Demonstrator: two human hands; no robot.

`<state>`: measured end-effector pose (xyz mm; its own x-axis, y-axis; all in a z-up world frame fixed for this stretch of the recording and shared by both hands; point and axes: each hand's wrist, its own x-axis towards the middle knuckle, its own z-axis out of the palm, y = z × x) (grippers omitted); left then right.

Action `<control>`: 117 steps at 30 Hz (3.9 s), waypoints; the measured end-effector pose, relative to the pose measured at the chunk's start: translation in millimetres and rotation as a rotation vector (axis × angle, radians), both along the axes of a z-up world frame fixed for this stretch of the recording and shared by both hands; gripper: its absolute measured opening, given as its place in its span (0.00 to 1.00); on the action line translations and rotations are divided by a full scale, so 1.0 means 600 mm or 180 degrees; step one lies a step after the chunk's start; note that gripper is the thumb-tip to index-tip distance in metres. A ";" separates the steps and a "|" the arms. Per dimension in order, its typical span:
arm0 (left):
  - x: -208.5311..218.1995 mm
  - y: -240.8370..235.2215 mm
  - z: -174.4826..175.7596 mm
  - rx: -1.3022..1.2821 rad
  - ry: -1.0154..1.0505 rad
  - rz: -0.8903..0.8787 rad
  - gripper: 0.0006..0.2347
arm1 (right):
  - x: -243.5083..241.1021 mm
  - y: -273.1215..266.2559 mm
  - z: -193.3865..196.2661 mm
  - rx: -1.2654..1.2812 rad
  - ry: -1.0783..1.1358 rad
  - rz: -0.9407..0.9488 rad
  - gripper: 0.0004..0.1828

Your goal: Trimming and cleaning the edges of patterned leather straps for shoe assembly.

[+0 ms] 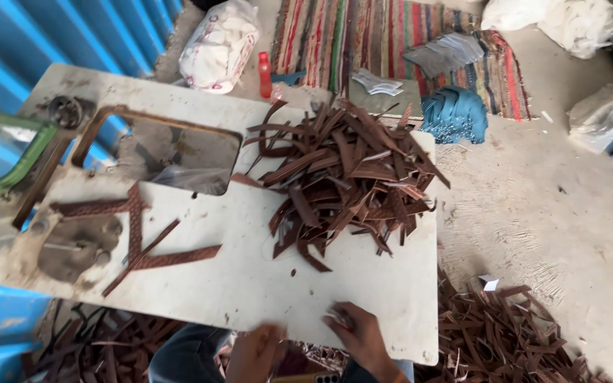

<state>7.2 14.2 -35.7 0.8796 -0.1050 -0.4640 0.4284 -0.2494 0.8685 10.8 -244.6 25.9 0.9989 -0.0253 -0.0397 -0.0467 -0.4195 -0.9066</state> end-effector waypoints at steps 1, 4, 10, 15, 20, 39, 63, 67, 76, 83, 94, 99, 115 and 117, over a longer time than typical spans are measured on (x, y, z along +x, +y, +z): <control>0.051 -0.025 0.057 0.0008 -0.0012 -0.0019 0.11 | -0.002 -0.010 -0.012 0.0008 -0.0012 -0.0019 0.15; 0.197 -0.115 0.206 0.0823 -0.1321 -0.0322 0.14 | -0.010 -0.021 -0.021 0.0767 0.0842 -0.0474 0.09; 0.435 -0.306 0.310 0.1153 -0.3915 -0.0427 0.10 | -0.006 -0.016 -0.057 0.0317 0.0095 -0.0572 0.09; 0.528 -0.379 0.227 0.2515 -0.4162 -0.0742 0.24 | 0.004 -0.016 -0.053 0.0494 0.0395 -0.0481 0.19; 0.428 -0.325 0.356 0.1903 -0.2176 -0.0954 0.09 | 0.002 -0.024 -0.011 0.0477 0.0531 -0.0279 0.19; -0.005 -0.023 0.068 0.2511 -0.2759 -0.0601 0.16 | 0.005 -0.018 -0.027 0.0675 -0.0157 -0.0134 0.14; -0.012 -0.065 0.057 0.2175 -0.2431 -0.0008 0.06 | -0.001 -0.025 -0.040 0.1072 0.0117 -0.0319 0.16; -0.016 -0.063 0.070 0.2172 -0.2602 -0.0011 0.05 | -0.004 -0.028 -0.037 0.1079 0.0170 -0.0343 0.16; -0.018 -0.063 0.076 0.2198 -0.2556 -0.0046 0.05 | -0.010 -0.030 -0.037 0.1127 0.0053 -0.0206 0.16; -0.020 -0.075 0.017 0.2080 -0.2703 0.0187 0.09 | -0.003 -0.032 -0.057 0.1012 -0.0014 -0.0248 0.16; -0.025 -0.057 0.029 0.1773 -0.2720 -0.0142 0.11 | -0.001 -0.035 -0.052 0.1058 -0.0077 -0.0654 0.16; -0.033 -0.024 0.064 0.0624 -0.1887 -0.0037 0.21 | -0.001 -0.043 -0.060 0.0954 0.0097 -0.0639 0.15; -0.015 -0.043 0.057 0.1958 -0.3306 -0.0389 0.10 | 0.000 0.008 -0.005 -0.0309 -0.0380 -0.0338 0.10; -0.005 -0.055 0.000 0.1466 -0.2450 -0.0592 0.08 | 0.008 0.034 0.050 -0.1338 -0.1278 0.0320 0.16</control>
